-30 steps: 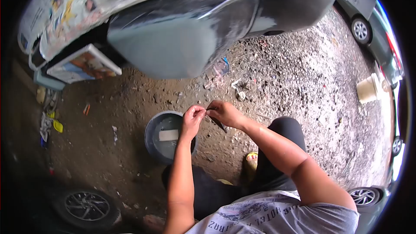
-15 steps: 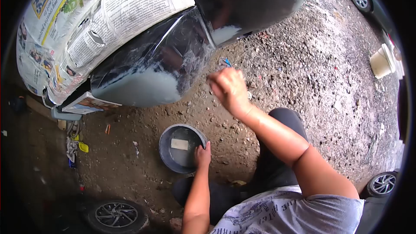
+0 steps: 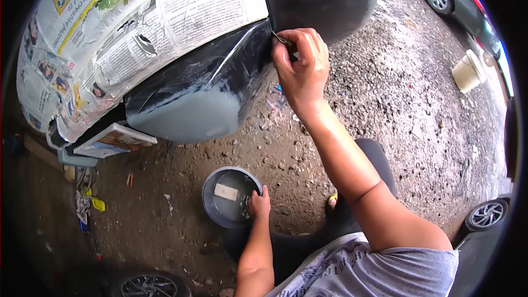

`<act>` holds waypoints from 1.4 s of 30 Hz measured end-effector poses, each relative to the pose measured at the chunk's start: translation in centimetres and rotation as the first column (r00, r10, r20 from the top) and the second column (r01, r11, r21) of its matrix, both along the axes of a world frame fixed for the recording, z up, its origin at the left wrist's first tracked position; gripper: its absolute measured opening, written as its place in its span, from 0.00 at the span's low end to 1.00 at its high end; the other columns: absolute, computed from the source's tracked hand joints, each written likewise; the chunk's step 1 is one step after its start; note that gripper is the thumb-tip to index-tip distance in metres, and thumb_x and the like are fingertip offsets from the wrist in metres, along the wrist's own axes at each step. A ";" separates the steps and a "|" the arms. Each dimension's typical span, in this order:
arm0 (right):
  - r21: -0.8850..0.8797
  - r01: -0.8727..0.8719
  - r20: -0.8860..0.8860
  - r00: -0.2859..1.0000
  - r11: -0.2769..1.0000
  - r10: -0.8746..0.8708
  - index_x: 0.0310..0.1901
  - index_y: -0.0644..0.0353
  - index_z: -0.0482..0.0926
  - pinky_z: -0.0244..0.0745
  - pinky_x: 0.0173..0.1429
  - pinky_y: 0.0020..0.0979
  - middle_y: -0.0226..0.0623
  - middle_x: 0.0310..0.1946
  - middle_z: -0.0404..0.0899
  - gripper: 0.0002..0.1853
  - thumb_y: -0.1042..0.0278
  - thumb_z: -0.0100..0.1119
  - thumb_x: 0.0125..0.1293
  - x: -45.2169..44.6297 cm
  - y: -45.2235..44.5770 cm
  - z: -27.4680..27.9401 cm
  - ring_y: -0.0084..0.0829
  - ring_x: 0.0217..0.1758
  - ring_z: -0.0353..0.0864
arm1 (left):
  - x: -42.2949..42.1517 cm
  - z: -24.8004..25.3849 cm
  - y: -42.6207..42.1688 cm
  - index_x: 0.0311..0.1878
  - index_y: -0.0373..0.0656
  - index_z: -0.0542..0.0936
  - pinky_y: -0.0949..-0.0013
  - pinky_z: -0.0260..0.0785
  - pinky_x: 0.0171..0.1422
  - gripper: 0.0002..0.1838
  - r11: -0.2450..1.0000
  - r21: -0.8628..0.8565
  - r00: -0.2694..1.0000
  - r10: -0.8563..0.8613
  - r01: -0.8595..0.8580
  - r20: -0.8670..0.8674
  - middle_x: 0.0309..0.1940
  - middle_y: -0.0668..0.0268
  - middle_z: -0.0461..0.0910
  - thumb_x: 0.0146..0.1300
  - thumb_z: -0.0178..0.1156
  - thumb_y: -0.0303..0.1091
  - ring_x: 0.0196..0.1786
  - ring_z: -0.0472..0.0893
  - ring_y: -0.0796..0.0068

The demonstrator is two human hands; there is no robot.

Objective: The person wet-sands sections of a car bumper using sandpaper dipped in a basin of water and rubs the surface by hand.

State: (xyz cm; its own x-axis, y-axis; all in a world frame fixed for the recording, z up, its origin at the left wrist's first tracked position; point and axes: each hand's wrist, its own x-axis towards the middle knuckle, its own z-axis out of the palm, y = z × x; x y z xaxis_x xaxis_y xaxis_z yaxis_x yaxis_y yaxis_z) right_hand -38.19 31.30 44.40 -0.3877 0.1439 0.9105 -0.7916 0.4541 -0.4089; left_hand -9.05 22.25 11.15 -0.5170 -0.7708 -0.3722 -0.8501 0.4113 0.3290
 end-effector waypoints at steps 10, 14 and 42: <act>-0.065 0.019 -0.063 0.998 0.998 -0.024 0.38 0.56 0.78 0.68 0.45 0.38 0.34 0.33 0.78 0.11 0.75 0.66 0.53 0.1 -1.1 1.1 0.38 0.39 0.79 | -0.5 1.0 0.3 0.46 0.40 0.82 0.44 0.73 0.53 0.33 0.999 0.035 0.999 0.002 -0.004 0.048 0.45 0.44 0.84 0.66 0.53 0.66 0.49 0.82 0.41; 0.006 0.014 0.048 0.999 1.000 -0.014 0.38 0.56 0.79 0.70 0.47 0.38 0.35 0.34 0.79 0.11 0.76 0.67 0.53 0.6 -0.6 -2.2 0.38 0.41 0.80 | -0.3 0.9 -0.1 0.48 0.37 0.82 0.44 0.73 0.56 0.34 0.998 0.057 1.000 -0.020 0.020 0.000 0.47 0.42 0.83 0.67 0.52 0.64 0.52 0.81 0.39; 0.006 -0.052 -0.122 0.991 0.999 0.052 0.41 0.57 0.78 0.69 0.45 0.38 0.36 0.36 0.79 0.12 0.78 0.66 0.54 -0.6 -0.4 1.7 0.39 0.41 0.80 | -0.3 0.7 0.2 0.48 0.38 0.82 0.43 0.73 0.56 0.34 0.998 0.067 1.000 0.000 -0.001 0.028 0.47 0.42 0.82 0.67 0.51 0.65 0.52 0.81 0.39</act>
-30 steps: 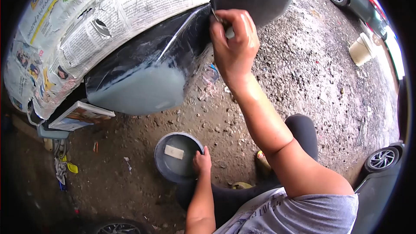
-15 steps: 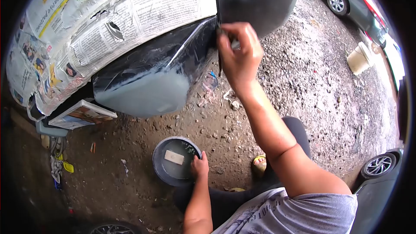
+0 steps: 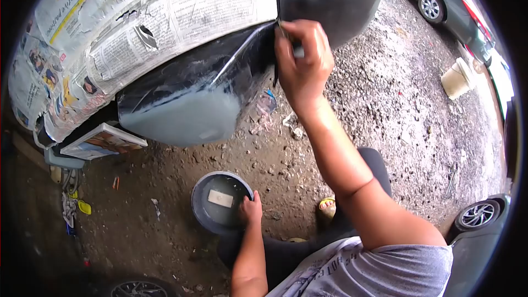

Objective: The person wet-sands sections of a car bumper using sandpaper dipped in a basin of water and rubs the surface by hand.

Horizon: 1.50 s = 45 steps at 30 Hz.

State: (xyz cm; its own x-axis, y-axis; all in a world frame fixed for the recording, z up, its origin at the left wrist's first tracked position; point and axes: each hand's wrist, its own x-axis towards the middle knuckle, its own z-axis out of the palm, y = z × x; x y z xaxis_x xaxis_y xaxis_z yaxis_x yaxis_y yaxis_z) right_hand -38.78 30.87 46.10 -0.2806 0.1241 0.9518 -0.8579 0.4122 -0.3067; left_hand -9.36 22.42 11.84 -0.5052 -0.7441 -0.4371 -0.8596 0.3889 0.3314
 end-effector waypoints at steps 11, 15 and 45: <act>0.089 0.035 0.012 0.999 0.995 -0.036 0.43 0.57 0.77 0.68 0.45 0.39 0.35 0.37 0.79 0.16 0.80 0.67 0.52 0.1 0.6 -3.1 0.38 0.41 0.79 | 0.4 -0.8 -0.1 0.45 0.39 0.83 0.45 0.74 0.54 0.33 0.998 -0.064 1.000 -0.018 0.017 -0.007 0.44 0.44 0.84 0.66 0.52 0.65 0.49 0.82 0.41; 0.111 0.072 -0.004 0.997 0.991 -0.072 0.44 0.56 0.76 0.67 0.46 0.40 0.34 0.37 0.79 0.16 0.80 0.67 0.54 0.0 0.5 -6.3 0.38 0.41 0.79 | -0.1 -0.2 -0.3 0.46 0.39 0.82 0.44 0.73 0.54 0.33 0.999 -0.048 1.000 -0.025 0.025 0.002 0.45 0.44 0.83 0.66 0.51 0.65 0.50 0.82 0.42; -0.019 0.099 0.107 0.990 0.995 -0.096 0.41 0.52 0.80 0.65 0.48 0.38 0.30 0.37 0.79 0.15 0.77 0.70 0.51 1.5 0.3 -7.6 0.36 0.42 0.76 | -0.1 0.6 0.1 0.45 0.39 0.82 0.43 0.73 0.54 0.35 0.999 -0.030 0.999 -0.020 0.021 0.051 0.44 0.44 0.84 0.67 0.49 0.67 0.49 0.82 0.40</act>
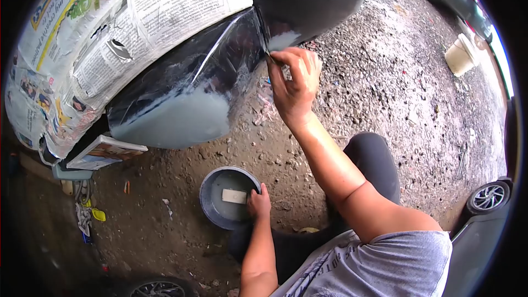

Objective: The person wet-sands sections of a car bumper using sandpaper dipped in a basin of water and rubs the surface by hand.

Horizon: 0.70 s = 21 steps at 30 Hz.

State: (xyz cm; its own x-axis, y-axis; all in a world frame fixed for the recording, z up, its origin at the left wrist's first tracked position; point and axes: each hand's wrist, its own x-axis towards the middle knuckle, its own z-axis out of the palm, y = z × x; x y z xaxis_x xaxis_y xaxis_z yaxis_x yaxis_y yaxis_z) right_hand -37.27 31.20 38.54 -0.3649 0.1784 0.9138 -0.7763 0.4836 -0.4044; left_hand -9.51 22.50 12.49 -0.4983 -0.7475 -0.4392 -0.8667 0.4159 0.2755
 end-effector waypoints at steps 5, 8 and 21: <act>0.040 0.037 0.049 0.998 0.999 -0.039 0.40 0.53 0.79 0.65 0.48 0.39 0.30 0.37 0.79 0.15 0.76 0.69 0.49 -1.3 -1.1 -3.4 0.37 0.43 0.76 | 0.1 -0.4 -0.1 0.45 0.39 0.82 0.43 0.73 0.54 0.35 1.000 -0.007 1.000 -0.006 0.006 0.009 0.44 0.44 0.84 0.67 0.49 0.67 0.49 0.82 0.41; 0.069 0.010 0.077 0.997 0.998 -0.015 0.40 0.54 0.79 0.66 0.48 0.38 0.32 0.37 0.79 0.16 0.78 0.68 0.49 -2.1 -1.1 -6.0 0.37 0.43 0.77 | 0.2 -1.0 0.0 0.45 0.39 0.82 0.43 0.73 0.55 0.34 0.999 -0.034 1.000 -0.005 0.005 0.001 0.44 0.44 0.84 0.68 0.50 0.66 0.50 0.82 0.41; -0.015 -0.118 -0.008 0.993 0.993 0.118 0.39 0.61 0.79 0.75 0.45 0.37 0.38 0.35 0.80 0.14 0.84 0.66 0.50 -1.3 -0.5 -1.6 0.41 0.39 0.80 | -0.2 -0.6 -0.1 0.45 0.39 0.82 0.43 0.74 0.54 0.34 1.000 -0.013 1.000 0.007 -0.007 0.028 0.44 0.45 0.84 0.68 0.49 0.66 0.49 0.82 0.40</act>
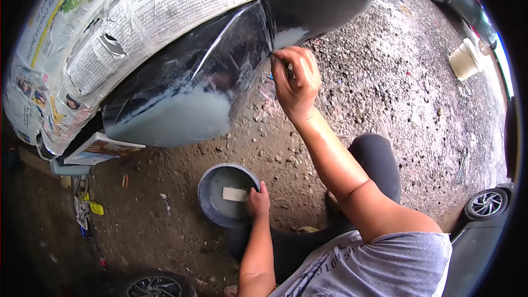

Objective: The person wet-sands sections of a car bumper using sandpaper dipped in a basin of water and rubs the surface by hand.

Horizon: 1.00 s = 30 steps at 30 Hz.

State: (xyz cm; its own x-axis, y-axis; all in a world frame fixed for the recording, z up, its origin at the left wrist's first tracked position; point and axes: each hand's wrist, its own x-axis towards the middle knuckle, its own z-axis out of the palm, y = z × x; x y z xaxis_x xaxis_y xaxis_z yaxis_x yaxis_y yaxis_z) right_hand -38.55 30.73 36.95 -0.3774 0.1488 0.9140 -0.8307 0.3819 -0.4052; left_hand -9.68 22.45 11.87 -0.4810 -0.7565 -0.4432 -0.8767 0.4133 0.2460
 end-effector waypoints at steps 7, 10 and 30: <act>0.040 -0.021 0.036 0.999 0.999 0.019 0.40 0.61 0.80 0.75 0.44 0.37 0.39 0.36 0.81 0.14 0.84 0.68 0.52 -0.8 0.1 -2.2 0.41 0.40 0.81 | -0.3 0.3 0.0 0.45 0.40 0.82 0.43 0.74 0.53 0.34 1.000 -0.022 1.000 -0.011 0.011 0.003 0.43 0.45 0.84 0.67 0.49 0.66 0.48 0.83 0.39; 0.007 -0.037 -0.026 0.999 0.999 0.037 0.40 0.60 0.79 0.75 0.44 0.37 0.38 0.36 0.81 0.14 0.84 0.68 0.52 0.0 0.4 0.3 0.40 0.39 0.81 | 0.1 0.1 0.2 0.45 0.40 0.82 0.43 0.74 0.53 0.34 1.000 -0.026 1.000 -0.011 0.010 -0.005 0.44 0.45 0.84 0.67 0.49 0.66 0.49 0.82 0.40; 0.013 -0.041 0.008 0.999 0.999 0.041 0.39 0.59 0.79 0.75 0.40 0.35 0.37 0.34 0.80 0.14 0.85 0.69 0.52 -0.3 0.4 -1.6 0.39 0.36 0.80 | -0.3 0.1 0.0 0.44 0.39 0.83 0.44 0.74 0.54 0.33 1.000 -0.023 1.000 -0.010 0.009 -0.024 0.44 0.46 0.84 0.68 0.50 0.65 0.50 0.82 0.41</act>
